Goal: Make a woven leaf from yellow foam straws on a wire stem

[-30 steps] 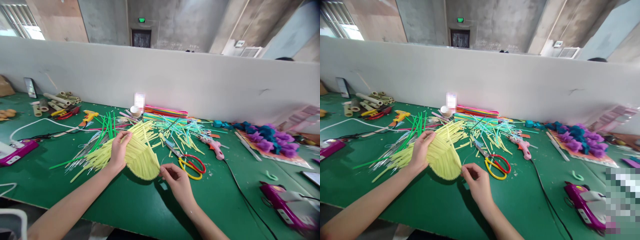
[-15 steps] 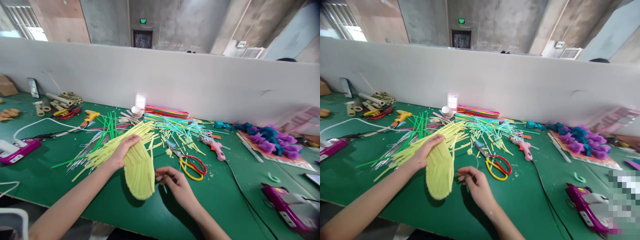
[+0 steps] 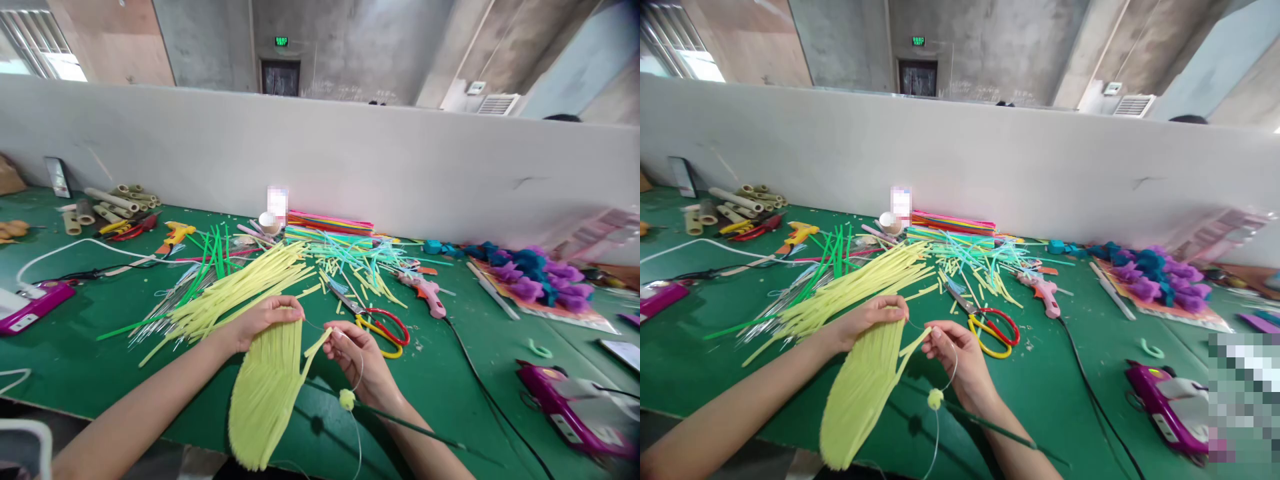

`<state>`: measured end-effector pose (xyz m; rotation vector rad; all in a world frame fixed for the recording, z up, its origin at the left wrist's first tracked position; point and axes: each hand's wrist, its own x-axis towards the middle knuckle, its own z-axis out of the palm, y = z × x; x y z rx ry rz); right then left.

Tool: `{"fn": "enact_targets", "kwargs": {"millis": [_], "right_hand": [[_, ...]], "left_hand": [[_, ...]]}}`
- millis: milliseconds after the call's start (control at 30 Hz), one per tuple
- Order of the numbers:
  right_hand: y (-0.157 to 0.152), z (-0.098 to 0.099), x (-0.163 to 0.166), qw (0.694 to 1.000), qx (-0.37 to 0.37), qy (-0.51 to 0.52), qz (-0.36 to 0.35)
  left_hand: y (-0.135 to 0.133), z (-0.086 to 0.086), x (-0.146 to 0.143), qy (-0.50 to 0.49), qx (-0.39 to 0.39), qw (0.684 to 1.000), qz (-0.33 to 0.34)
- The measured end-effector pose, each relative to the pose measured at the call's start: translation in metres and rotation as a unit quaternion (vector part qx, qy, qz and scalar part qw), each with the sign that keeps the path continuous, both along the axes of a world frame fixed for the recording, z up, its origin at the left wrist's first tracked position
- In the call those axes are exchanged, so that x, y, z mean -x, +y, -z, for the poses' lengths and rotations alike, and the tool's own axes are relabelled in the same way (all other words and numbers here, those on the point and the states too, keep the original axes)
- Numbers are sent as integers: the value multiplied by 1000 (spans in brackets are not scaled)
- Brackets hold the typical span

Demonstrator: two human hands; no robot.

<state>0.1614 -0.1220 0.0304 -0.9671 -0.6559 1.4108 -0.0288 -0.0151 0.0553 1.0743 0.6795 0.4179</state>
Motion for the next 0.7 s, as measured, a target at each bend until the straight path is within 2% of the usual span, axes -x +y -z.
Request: {"fn": "enact_targets", "kwargs": {"millis": [367,700], "right_hand": [[-1,4,8,996,-32,-71,-47],[1,6,11,994,-42,-92,-39]], "left_hand": [[-8,4,-8,9,21,997,72],[-10,14,-10,-32,45,992,113]]}}
